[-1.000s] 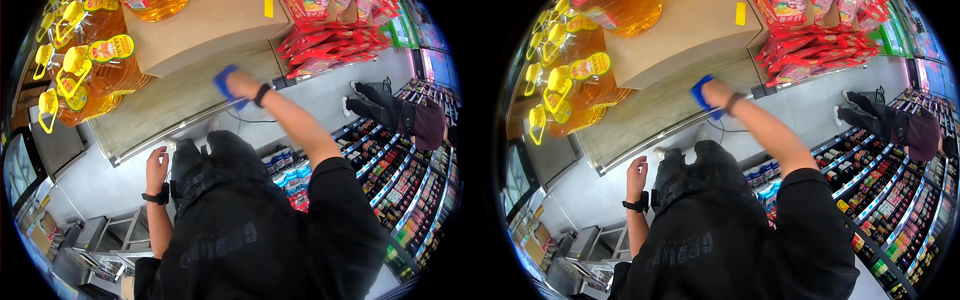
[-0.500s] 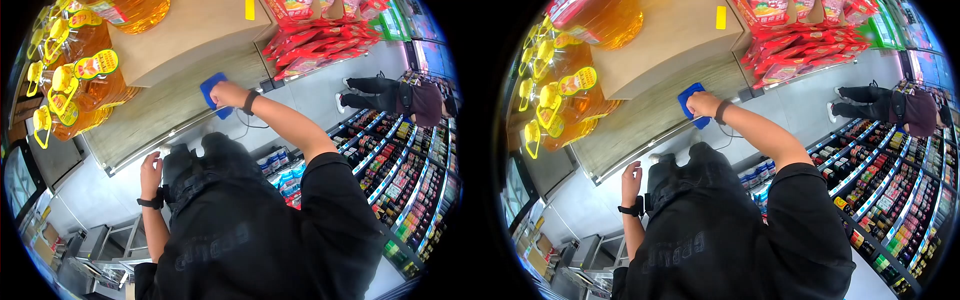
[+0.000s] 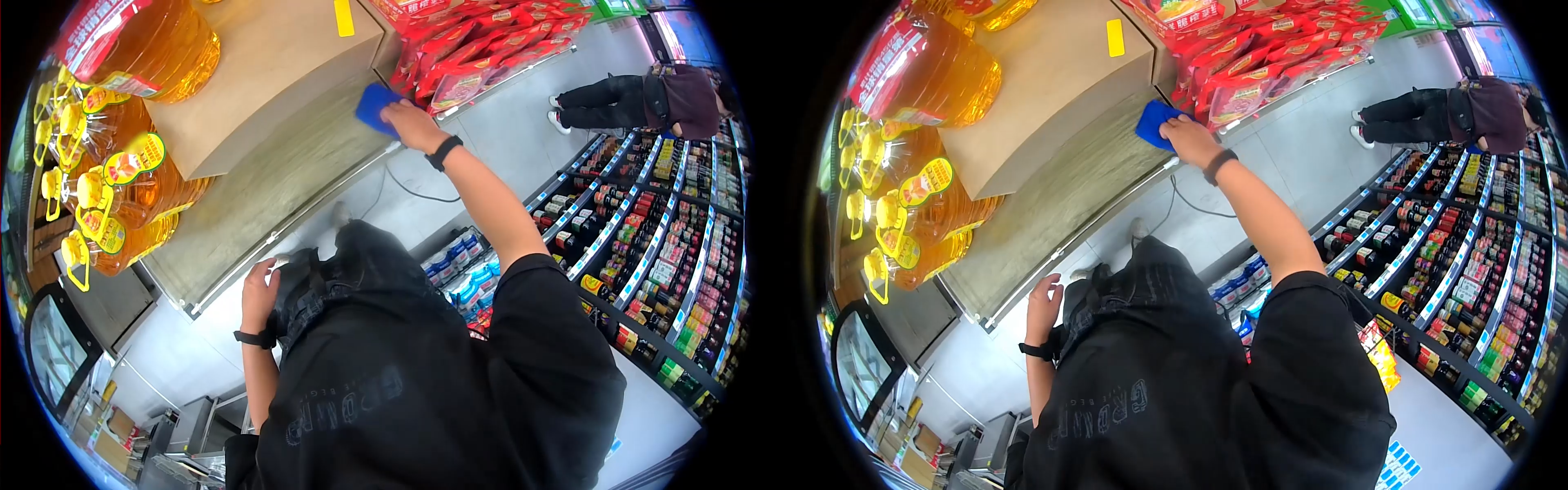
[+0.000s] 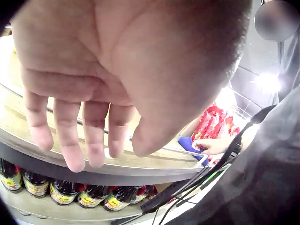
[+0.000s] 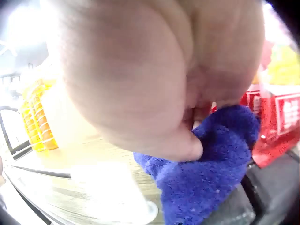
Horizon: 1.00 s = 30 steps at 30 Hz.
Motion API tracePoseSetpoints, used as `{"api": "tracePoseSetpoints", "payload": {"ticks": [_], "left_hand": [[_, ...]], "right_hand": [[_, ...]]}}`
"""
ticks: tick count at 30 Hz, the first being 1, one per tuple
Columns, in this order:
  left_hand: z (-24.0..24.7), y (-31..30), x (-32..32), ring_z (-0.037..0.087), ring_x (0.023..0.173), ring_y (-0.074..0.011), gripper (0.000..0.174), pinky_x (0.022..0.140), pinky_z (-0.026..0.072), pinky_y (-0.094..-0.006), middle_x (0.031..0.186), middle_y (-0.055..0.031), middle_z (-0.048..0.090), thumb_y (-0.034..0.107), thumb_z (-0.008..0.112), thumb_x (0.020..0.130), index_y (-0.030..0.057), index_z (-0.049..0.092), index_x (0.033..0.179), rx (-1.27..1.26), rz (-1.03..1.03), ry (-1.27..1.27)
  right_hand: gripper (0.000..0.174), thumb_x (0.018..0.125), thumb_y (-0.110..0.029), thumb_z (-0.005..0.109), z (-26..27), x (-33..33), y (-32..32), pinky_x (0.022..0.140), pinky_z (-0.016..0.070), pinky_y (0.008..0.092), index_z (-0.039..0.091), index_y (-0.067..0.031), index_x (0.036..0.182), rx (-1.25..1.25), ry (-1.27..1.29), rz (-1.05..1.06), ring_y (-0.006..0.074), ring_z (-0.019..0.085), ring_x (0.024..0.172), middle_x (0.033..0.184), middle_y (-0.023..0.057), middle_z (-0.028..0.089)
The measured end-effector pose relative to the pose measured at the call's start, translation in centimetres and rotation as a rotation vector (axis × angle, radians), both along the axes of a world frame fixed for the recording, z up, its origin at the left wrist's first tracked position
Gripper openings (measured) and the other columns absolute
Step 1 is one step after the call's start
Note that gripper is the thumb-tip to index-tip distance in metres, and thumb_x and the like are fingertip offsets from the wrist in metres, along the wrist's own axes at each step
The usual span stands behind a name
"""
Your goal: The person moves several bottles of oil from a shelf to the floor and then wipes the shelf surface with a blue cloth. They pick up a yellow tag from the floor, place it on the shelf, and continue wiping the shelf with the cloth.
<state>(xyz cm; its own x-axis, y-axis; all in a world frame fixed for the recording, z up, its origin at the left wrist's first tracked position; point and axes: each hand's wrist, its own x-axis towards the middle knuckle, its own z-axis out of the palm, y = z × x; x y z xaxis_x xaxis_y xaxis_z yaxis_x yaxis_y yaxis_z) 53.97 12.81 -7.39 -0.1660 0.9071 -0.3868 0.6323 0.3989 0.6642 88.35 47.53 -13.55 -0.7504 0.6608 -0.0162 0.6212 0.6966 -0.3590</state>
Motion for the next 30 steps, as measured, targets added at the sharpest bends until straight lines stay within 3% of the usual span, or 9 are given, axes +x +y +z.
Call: {"api": "tracePoseSetpoints", "payload": {"ticks": [4, 9, 14, 18, 24, 30], "left_hand": [[0.0, 0.6, -0.4, 0.067, 0.091, -0.0307, 0.024, 0.079, 0.0525, -0.0374, 0.105, -0.0171, 0.068, 0.011, 0.062, 0.088, 0.0007, 0.064, 0.110, -0.022, -0.022, 0.020], [-0.9, 0.4, -0.7, 0.068, 0.090, -0.0304, 0.025, 0.078, 0.0527, -0.0376, 0.103, -0.0174, 0.068, 0.011, 0.063, 0.087, 0.0010, 0.064, 0.110, -0.026, -0.035, 0.019], [-0.5, 0.9, -0.4, 0.068, 0.090, -0.0288, 0.025, 0.079, 0.0525, -0.0370, 0.104, -0.0169, 0.068, 0.010, 0.063, 0.087, 0.0018, 0.063, 0.111, -0.019, -0.066, 0.013], [-0.9, 1.4, -0.4, 0.068, 0.089, -0.0285, 0.026, 0.079, 0.0522, -0.0369, 0.103, -0.0166, 0.068, 0.010, 0.063, 0.087, 0.0019, 0.063, 0.112, 0.007, -0.077, 0.026], [0.3, 1.8, -0.8, 0.067, 0.089, -0.0283, 0.026, 0.079, 0.0521, -0.0369, 0.103, -0.0159, 0.068, 0.009, 0.063, 0.086, 0.0014, 0.064, 0.111, 0.025, -0.064, 0.030], [2.0, 1.7, -1.6, 0.067, 0.087, -0.0238, 0.023, 0.079, 0.0520, -0.0341, 0.102, -0.0143, 0.069, 0.006, 0.061, 0.088, 0.0013, 0.065, 0.110, 0.088, -0.041, 0.004]], "right_hand": [[0.012, 0.080, -0.005, 0.057, 0.4, 2.7, -3.9, 0.079, 0.0468, 0.0421, 0.057, -0.0090, 0.091, 0.039, -0.047, -0.127, 0.0309, 0.056, 0.093, 0.094, 0.0088, 0.061], [0.022, 0.074, -0.002, 0.061, -0.5, 3.2, -6.6, 0.075, 0.0473, 0.0458, 0.052, -0.0079, 0.094, 0.011, -0.006, -0.301, 0.0365, 0.055, 0.092, 0.095, 0.0132, 0.059], [0.052, 0.072, -0.005, 0.065, 1.4, 0.6, -7.4, 0.075, 0.0480, 0.0460, 0.053, -0.0083, 0.122, 0.056, -0.058, -0.448, 0.0350, 0.054, 0.092, 0.095, 0.0120, 0.058], [0.076, 0.070, -0.004, 0.067, -3.0, 1.7, -8.3, 0.077, 0.0494, 0.0433, 0.044, -0.0107, 0.143, 0.190, -0.072, -0.491, 0.0329, 0.054, 0.094, 0.094, 0.0102, 0.058], [0.070, 0.068, 0.000, 0.069, -1.8, 2.6, -11.1, 0.081, 0.0505, 0.0404, 0.053, -0.0088, 0.135, 0.059, 0.111, -0.618, 0.0345, 0.056, 0.089, 0.091, 0.0140, 0.060], [0.047, 0.070, -0.004, 0.067, -1.3, 5.5, -12.1, 0.077, 0.0529, 0.0422, 0.067, -0.0071, 0.117, -0.007, 0.127, -0.675, 0.0369, 0.061, 0.086, 0.094, 0.0161, 0.066]]}}
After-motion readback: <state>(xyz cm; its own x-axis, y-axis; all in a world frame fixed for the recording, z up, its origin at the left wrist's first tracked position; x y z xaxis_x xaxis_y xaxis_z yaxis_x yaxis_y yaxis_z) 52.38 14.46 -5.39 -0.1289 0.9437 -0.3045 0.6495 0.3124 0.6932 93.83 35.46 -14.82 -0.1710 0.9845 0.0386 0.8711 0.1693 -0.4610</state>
